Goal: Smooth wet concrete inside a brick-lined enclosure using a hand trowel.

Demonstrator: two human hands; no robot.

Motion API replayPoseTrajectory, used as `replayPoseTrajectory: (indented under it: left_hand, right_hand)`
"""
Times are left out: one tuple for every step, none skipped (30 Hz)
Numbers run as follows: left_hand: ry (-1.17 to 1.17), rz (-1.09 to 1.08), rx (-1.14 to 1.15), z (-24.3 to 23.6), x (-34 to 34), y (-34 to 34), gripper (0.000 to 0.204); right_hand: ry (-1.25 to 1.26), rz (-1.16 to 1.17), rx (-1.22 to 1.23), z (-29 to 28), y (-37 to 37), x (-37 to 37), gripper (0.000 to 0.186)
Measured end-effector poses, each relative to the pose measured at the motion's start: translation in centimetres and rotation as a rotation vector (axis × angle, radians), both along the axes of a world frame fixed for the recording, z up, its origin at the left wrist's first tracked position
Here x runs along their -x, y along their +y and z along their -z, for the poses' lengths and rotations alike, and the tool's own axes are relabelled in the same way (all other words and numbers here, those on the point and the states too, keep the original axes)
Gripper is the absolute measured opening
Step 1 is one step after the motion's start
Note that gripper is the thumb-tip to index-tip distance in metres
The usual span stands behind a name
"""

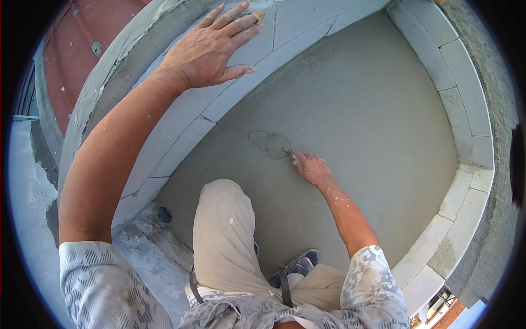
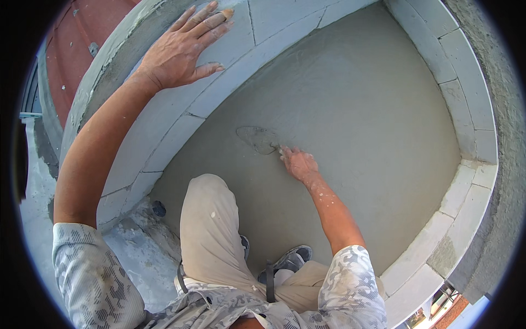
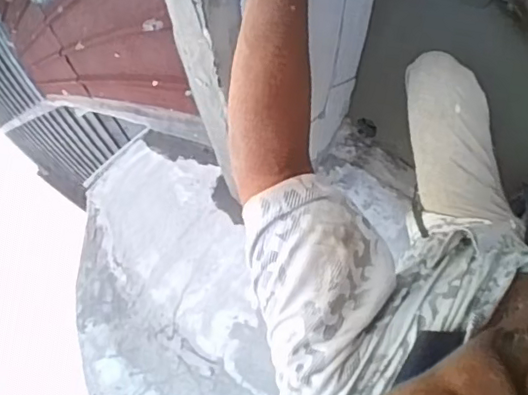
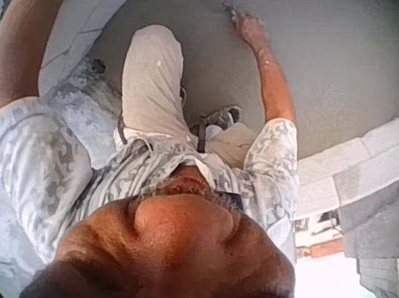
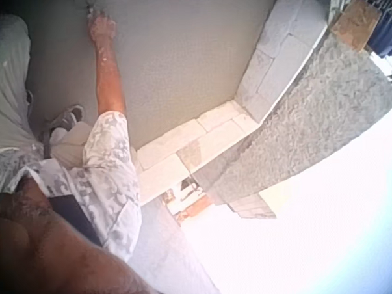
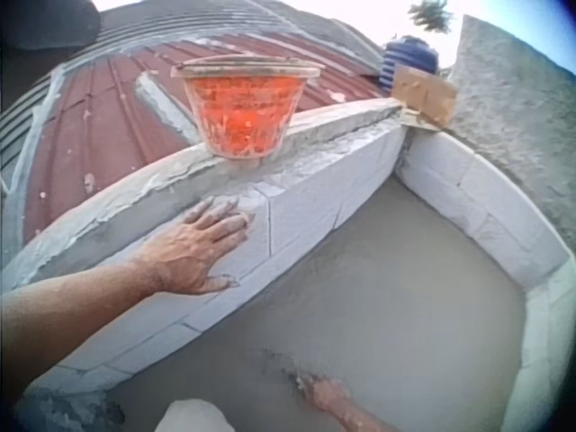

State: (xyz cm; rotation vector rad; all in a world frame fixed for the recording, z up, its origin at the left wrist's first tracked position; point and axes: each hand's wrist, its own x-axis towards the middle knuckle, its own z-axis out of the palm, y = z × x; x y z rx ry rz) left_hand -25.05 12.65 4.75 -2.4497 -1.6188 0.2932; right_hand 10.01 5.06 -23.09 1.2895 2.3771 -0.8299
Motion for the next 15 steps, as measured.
replayPoseTrajectory:
  left_hand:
    - [-0.012, 0.01, -0.022, 0.4, 0.5, 0.0, 0.085]
    - [-0.03, 0.027, -0.046, 0.8, 0.5, 0.2, 0.083]
    - [-0.034, 0.028, -0.043, 0.6, 0.1, 0.1, 0.083]
    - [-0.034, 0.013, -0.004, -0.1, -0.6, 0.1, 0.083]
    - [-0.032, -0.001, 0.034, -0.5, -1.1, 0.1, 0.083]
    - [-0.034, -0.002, 0.034, 0.1, -0.7, 0.3, 0.083]
    - [-0.043, 0.052, -0.052, 1.2, 0.3, 0.6, 0.083]
    - [-0.066, 0.114, -0.139, 2.1, 0.6, 1.0, 0.083]
    - [-0.07, 0.115, -0.129, 2.0, 0.4, 0.9, 0.083]
    - [-0.044, 0.1, -0.114, 1.7, 0.4, 0.9, 0.082]
    - [-0.01, 0.079, -0.099, 1.1, 0.4, 0.7, 0.082]
    - [-0.013, 0.079, -0.095, 0.5, 0.4, 0.4, 0.082]
    - [-0.016, 0.04, -0.046, 0.0, 0.1, 0.2, 0.082]
    - [-0.02, 0.003, 0.002, -0.2, -0.3, 0.2, 0.081]
    - [-0.024, 0.008, 0.002, -0.2, -0.5, 0.2, 0.081]
  right_hand:
    - [0.014, 0.088, -0.065, 0.0, 1.8, -0.6, 0.045]
    - [0.022, 0.184, -0.131, 0.2, 4.6, -1.7, 0.044]
    - [-0.016, 0.308, -0.169, 0.6, 7.5, -2.8, 0.043]
    - [-0.059, 0.436, -0.21, 1.0, 10.4, -4.1, 0.043]
    - [-0.054, 0.549, -0.232, 1.2, 13.0, -5.4, 0.042]
    - [-0.043, 0.659, -0.251, 1.6, 14.7, -6.1, 0.041]
    - [-0.044, 0.656, -0.246, 2.5, 15.0, -6.1, 0.041]
    - [0.048, 0.634, -0.248, 3.7, 14.9, -6.9, 0.04]
    - [0.147, 0.607, -0.241, 3.6, 14.3, -6.7, 0.04]
    - [0.142, 0.559, -0.188, 4.2, 11.9, -6.3, 0.039]
    - [0.144, 0.505, -0.132, 3.5, 7.8, -4.1, 0.038]
    - [0.116, 0.39, 0.007, 2.4, 4.3, -2.8, 0.039]
    - [0.113, 0.257, 0.07, 1.1, 0.4, -2.1, 0.039]
    - [0.072, 0.13, 0.06, 0.6, -3.2, -1.9, 0.039]
    - [0.034, 0.003, 0.053, 0.2, -5.3, -2.0, 0.039]
